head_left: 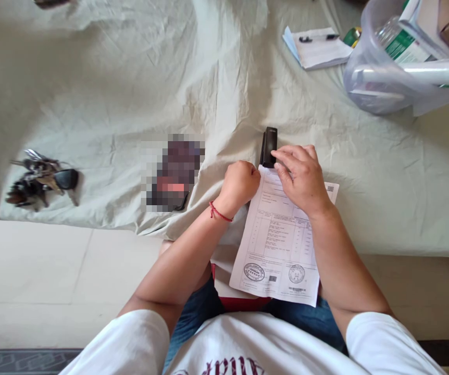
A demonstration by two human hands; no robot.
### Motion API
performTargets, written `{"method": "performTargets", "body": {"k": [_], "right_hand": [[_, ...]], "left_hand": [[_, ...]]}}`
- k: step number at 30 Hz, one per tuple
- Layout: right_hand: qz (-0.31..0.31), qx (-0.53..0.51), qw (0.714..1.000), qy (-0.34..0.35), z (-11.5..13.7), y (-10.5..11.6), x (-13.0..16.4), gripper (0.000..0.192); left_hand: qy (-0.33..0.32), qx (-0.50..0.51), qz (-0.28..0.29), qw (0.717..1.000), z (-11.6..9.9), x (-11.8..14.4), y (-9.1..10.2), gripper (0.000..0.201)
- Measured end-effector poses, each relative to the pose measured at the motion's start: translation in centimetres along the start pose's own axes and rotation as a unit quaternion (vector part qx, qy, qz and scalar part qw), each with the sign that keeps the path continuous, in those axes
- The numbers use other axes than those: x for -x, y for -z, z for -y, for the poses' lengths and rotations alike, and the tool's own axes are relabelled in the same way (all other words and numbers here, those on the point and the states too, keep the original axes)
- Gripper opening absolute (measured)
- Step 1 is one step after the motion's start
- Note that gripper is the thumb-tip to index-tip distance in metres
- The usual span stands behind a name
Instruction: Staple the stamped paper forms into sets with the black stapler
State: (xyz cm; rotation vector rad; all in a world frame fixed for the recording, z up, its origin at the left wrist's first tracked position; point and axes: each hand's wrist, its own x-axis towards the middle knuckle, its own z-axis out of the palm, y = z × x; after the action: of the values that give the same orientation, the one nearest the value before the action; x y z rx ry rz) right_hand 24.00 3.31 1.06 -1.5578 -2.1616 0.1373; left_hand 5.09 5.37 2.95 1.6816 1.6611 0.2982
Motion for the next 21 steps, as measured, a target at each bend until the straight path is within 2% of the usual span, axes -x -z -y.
{"method": "performTargets", "body": {"k": [4,8,12,21], "right_hand": [[0.045,-0.010,0.998,0.038,1.3,1.2,0.6,0.054],[0.090,0.028,0.995,0.027,2.7,1.7,1.4,0.058],[0.101,0.042,0.994,0.015,3.6,1.5,1.7,0.060],[0.105,0.041,0.993,0.013,4.6,0.7,1.5,0.061]], "left_hand": [[-0.005,0.008,0.003,1.000,0.2,-0.1,0.1,0.039],[-0.010,0.040,-0.001,0.999,0.5,-0.3,0.1,0.048],[-0.013,0.054,-0.003,0.998,0.6,-0.4,0.0,0.054],[-0.018,0.067,0.000,0.998,0.7,-0.6,-0.1,0.055]]}}
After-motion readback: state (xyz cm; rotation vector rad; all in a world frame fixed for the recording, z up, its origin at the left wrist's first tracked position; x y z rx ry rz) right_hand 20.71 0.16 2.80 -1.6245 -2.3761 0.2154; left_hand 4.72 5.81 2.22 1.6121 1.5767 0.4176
